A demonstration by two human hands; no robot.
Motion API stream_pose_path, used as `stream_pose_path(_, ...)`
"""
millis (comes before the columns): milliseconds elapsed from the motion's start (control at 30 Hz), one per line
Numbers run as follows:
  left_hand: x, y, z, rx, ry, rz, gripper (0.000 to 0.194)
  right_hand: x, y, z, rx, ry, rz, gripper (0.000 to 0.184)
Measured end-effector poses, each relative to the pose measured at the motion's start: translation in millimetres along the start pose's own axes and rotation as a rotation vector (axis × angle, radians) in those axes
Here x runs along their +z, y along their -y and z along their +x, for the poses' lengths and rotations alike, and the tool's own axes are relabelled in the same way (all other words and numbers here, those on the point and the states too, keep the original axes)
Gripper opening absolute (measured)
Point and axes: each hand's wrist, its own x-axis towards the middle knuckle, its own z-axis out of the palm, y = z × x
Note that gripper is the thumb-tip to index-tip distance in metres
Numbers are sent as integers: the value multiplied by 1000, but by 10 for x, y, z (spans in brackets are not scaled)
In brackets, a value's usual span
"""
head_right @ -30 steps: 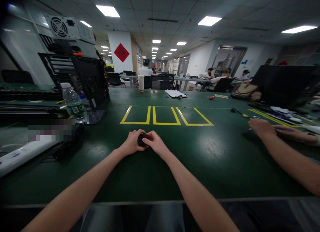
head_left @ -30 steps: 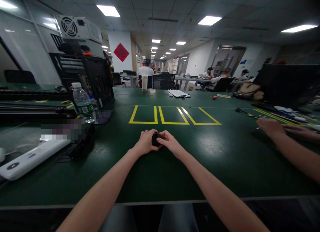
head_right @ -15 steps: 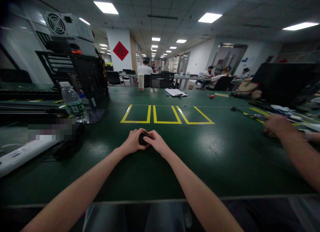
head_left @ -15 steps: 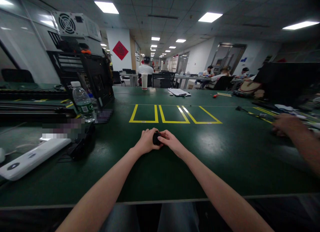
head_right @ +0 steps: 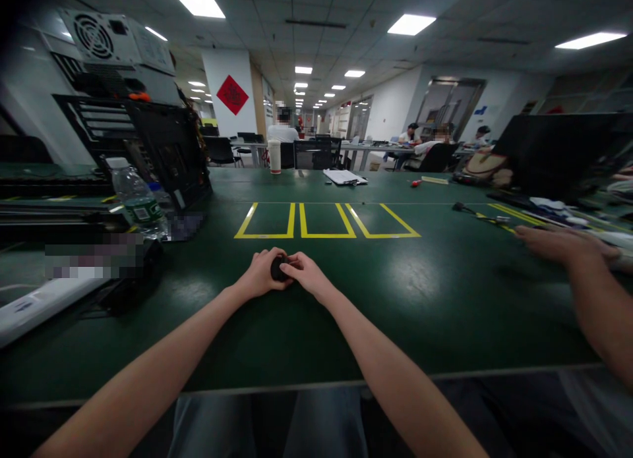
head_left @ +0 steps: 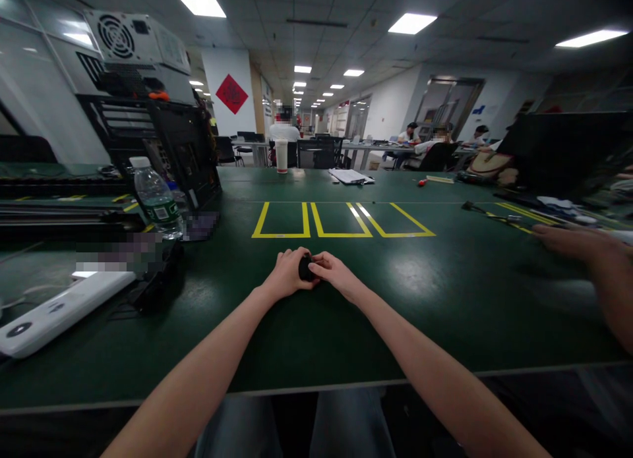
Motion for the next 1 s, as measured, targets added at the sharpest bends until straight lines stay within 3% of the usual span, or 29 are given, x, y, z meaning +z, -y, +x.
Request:
stream_pose_path(133,12,18,3,2,0,6,51,-6,31,-38,-39,53,38,31)
stream_pose_path(533,66,73,15,35,-34,13,51,-3,-71,74,6,-14,88,30)
stream_pose_path(767,50,62,8,22,-23,5,52,-18,-1,4,-48,94,121,32)
stream_pose_path(1000,66,78,14,41,-32,-8,52,20,-45,39,-8,-26,6,31)
